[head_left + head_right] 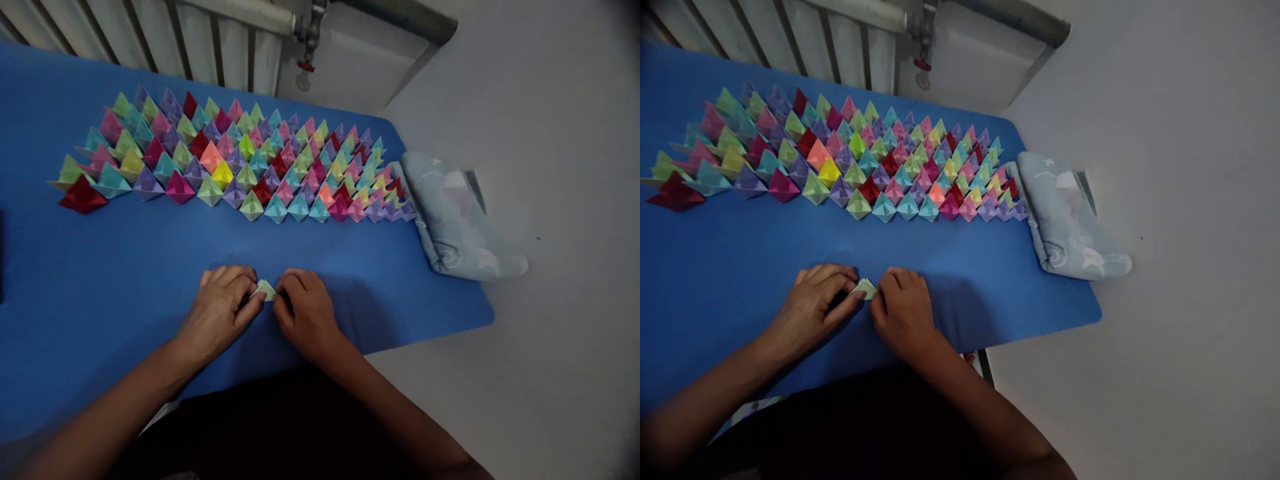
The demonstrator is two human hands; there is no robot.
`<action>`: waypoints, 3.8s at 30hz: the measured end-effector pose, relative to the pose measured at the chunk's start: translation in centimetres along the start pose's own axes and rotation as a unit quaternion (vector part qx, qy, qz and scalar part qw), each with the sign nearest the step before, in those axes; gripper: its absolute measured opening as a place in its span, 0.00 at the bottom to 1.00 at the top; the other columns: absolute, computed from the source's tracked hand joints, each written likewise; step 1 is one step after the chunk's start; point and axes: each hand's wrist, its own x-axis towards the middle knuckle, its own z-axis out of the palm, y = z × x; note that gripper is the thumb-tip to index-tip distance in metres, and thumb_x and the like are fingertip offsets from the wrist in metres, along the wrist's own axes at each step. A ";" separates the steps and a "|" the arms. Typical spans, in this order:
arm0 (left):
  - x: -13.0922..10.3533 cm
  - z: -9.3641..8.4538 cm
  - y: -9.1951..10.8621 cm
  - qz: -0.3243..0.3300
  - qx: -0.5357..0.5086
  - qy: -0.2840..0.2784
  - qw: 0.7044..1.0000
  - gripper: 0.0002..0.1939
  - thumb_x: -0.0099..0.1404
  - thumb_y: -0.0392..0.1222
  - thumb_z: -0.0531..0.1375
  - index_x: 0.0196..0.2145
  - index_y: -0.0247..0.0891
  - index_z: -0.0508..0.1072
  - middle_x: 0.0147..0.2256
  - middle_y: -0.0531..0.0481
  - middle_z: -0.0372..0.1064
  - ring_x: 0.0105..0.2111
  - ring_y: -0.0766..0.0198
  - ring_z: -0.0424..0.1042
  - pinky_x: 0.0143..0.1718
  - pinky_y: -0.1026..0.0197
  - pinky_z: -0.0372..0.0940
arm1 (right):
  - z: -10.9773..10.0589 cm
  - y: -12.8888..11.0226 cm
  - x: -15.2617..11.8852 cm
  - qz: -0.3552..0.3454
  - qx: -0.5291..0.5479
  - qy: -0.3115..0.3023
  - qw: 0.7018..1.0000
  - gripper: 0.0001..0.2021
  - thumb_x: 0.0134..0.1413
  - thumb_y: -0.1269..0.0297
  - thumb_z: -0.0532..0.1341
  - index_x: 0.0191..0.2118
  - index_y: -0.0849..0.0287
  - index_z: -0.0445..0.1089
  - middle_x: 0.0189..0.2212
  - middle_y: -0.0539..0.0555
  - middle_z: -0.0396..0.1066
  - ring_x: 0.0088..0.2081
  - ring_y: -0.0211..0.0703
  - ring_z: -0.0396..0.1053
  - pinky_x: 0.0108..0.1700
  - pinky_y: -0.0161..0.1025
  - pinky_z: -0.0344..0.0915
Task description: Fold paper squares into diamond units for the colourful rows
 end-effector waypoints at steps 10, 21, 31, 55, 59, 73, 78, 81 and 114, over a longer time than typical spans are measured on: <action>-0.1 -0.4 -0.2 0.006 -0.032 -0.014 0.999 0.10 0.69 0.46 0.55 0.35 0.39 0.71 0.42 0.47 0.73 0.43 0.56 0.71 0.44 0.52 0.59 | 0.1 0.5 -0.5 -0.015 0.059 0.028 0.998 0.06 0.58 0.69 0.61 0.39 0.57 0.75 0.39 0.55 0.74 0.42 0.45 0.68 0.47 0.44 0.64; 0.1 -0.3 -0.7 0.038 0.008 -0.031 0.999 0.13 0.69 0.45 0.53 0.46 0.44 0.74 0.43 0.48 0.71 0.44 0.56 0.70 0.42 0.53 0.59 | 0.2 0.6 -0.5 -0.022 0.061 0.034 0.997 0.07 0.57 0.70 0.62 0.40 0.57 0.76 0.39 0.55 0.74 0.41 0.44 0.69 0.45 0.43 0.65; 0.5 -0.4 -0.3 0.014 0.004 -0.027 1.000 0.18 0.73 0.47 0.48 0.41 0.41 0.76 0.40 0.48 0.72 0.41 0.58 0.70 0.41 0.54 0.59 | 0.3 0.5 -0.3 -0.009 0.055 0.029 0.998 0.08 0.62 0.66 0.58 0.37 0.57 0.75 0.38 0.55 0.74 0.41 0.44 0.69 0.47 0.44 0.65; 1.3 0.1 -0.7 0.041 0.071 -0.036 0.996 0.13 0.73 0.45 0.51 0.39 0.38 0.72 0.37 0.47 0.73 0.39 0.56 0.71 0.40 0.53 0.58 | 0.1 0.3 -0.3 -0.019 -0.014 -0.014 1.000 0.09 0.64 0.67 0.56 0.41 0.55 0.74 0.41 0.54 0.73 0.41 0.45 0.65 0.45 0.44 0.61; 0.9 -0.1 -0.4 0.042 0.079 -0.015 0.996 0.13 0.72 0.45 0.51 0.43 0.39 0.73 0.39 0.45 0.74 0.40 0.55 0.71 0.41 0.53 0.61 | 0.2 0.3 -0.4 -0.017 -0.022 -0.028 0.999 0.10 0.64 0.68 0.55 0.44 0.54 0.74 0.43 0.54 0.73 0.41 0.46 0.65 0.46 0.45 0.61; -3.7 -0.8 0.2 0.148 0.142 0.019 0.979 0.21 0.72 0.32 0.46 0.53 0.39 0.73 0.49 0.41 0.75 0.48 0.52 0.73 0.49 0.47 0.61 | -0.3 0.4 -0.3 0.004 0.030 -0.054 0.998 0.13 0.62 0.72 0.57 0.46 0.52 0.76 0.44 0.54 0.72 0.44 0.45 0.65 0.47 0.44 0.60; -4.4 -0.7 0.2 0.114 0.136 0.010 0.984 0.20 0.71 0.32 0.47 0.54 0.42 0.72 0.51 0.43 0.74 0.50 0.52 0.72 0.52 0.46 0.59 | -0.5 0.8 -0.8 0.015 0.012 -0.036 0.999 0.12 0.62 0.69 0.59 0.46 0.46 0.76 0.44 0.52 0.73 0.45 0.45 0.66 0.47 0.46 0.56; -4.1 -0.9 0.4 0.109 0.125 0.008 0.986 0.21 0.70 0.30 0.48 0.53 0.42 0.72 0.51 0.44 0.74 0.50 0.52 0.72 0.53 0.45 0.58 | -0.4 1.1 -0.9 0.015 0.007 -0.028 0.999 0.11 0.62 0.68 0.60 0.44 0.45 0.77 0.44 0.51 0.74 0.46 0.45 0.66 0.47 0.46 0.55; 2.8 -1.7 1.4 0.021 0.126 -0.155 0.980 0.13 0.64 0.30 0.48 0.35 0.35 0.72 0.31 0.44 0.72 0.31 0.58 0.70 0.33 0.59 0.63 | -1.0 2.6 -0.5 0.045 0.207 0.030 0.977 0.08 0.56 0.70 0.59 0.37 0.53 0.76 0.39 0.52 0.76 0.45 0.44 0.70 0.52 0.45 0.61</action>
